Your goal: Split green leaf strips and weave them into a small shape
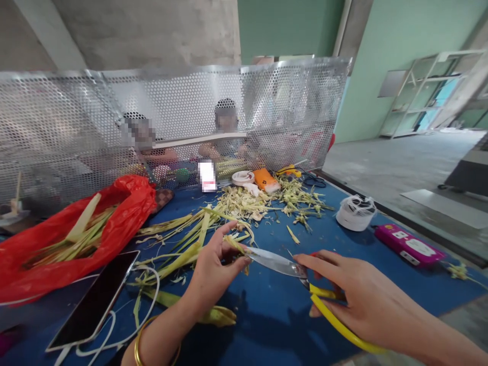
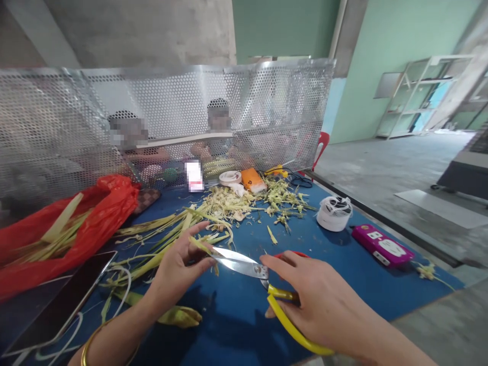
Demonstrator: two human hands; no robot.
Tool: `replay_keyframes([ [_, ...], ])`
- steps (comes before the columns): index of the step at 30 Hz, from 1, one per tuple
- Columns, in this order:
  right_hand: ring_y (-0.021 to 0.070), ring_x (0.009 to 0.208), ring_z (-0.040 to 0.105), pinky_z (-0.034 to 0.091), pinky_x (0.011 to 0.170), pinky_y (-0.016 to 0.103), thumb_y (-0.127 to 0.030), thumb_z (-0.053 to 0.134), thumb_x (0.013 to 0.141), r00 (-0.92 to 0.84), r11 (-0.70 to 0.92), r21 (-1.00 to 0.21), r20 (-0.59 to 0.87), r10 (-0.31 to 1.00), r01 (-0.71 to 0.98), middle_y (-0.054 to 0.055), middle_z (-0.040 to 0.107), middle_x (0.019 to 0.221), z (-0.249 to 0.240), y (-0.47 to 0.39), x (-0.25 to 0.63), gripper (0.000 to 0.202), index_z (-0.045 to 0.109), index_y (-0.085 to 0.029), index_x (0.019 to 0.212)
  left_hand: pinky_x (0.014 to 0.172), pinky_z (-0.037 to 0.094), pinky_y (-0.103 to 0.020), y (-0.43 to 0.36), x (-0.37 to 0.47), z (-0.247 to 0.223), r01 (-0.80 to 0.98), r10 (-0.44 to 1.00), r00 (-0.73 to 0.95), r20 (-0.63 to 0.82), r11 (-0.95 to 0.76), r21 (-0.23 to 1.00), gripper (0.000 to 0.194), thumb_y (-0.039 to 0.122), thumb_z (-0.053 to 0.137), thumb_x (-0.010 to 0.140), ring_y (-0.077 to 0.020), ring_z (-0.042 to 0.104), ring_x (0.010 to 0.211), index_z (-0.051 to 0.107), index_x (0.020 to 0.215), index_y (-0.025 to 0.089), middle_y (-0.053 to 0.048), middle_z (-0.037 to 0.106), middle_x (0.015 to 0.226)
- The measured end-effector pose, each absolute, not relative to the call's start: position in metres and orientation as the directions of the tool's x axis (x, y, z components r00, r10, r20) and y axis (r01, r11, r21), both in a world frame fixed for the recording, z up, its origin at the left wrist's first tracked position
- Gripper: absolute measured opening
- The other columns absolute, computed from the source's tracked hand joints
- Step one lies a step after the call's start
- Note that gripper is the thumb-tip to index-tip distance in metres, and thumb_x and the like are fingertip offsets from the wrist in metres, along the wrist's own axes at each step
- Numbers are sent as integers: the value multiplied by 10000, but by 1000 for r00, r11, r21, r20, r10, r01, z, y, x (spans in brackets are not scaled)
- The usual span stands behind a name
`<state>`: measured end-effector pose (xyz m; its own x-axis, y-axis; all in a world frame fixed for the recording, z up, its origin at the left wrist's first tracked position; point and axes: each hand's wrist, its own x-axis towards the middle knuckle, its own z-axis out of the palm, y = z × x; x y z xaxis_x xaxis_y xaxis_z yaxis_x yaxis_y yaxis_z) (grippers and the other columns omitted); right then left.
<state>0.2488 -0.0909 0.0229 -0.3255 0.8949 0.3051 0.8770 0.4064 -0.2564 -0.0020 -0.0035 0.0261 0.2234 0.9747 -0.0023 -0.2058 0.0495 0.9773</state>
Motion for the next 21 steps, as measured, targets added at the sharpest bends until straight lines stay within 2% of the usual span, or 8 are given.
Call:
replay_keyframes([
  [3,240,863,687,561,700,320,-403,673,760,-351,414,-210,280,893,886,89,680,1098,19,-91,252,558,538,-304,1292,580,500,-211,-4,-2,26,-160,966,259,14,29,987,774,-23,764,520,-150,649,562,575,1238,194,-10,708,696],
  [6,255,884,685,561,678,327,-381,679,757,-367,419,-171,267,891,892,71,696,1076,15,-91,255,555,532,-311,1288,600,508,-223,-5,-3,25,-92,956,291,49,-23,996,835,17,771,540,-154,646,573,499,1315,165,-29,715,717],
  [12,265,876,687,566,633,338,-308,699,725,-366,427,-157,309,878,891,39,705,1075,6,-91,261,569,538,-342,1271,612,507,-237,-6,-3,26,70,938,336,79,-109,992,839,112,743,633,-158,641,599,391,1393,147,-52,718,762],
  [16,275,847,691,562,595,342,-343,717,709,-367,432,-153,327,871,889,39,718,1034,6,-92,261,580,548,-334,1264,610,498,-228,-7,-2,28,73,937,338,90,-122,990,852,106,739,634,-154,635,610,377,1404,145,-48,721,759],
  [21,243,847,692,551,631,303,-372,705,734,-365,413,-103,314,877,905,62,702,1062,8,-94,261,563,542,-313,1270,611,494,-232,-6,-2,26,84,932,354,82,-118,989,898,137,752,635,-150,625,591,333,1429,124,-57,723,756],
])
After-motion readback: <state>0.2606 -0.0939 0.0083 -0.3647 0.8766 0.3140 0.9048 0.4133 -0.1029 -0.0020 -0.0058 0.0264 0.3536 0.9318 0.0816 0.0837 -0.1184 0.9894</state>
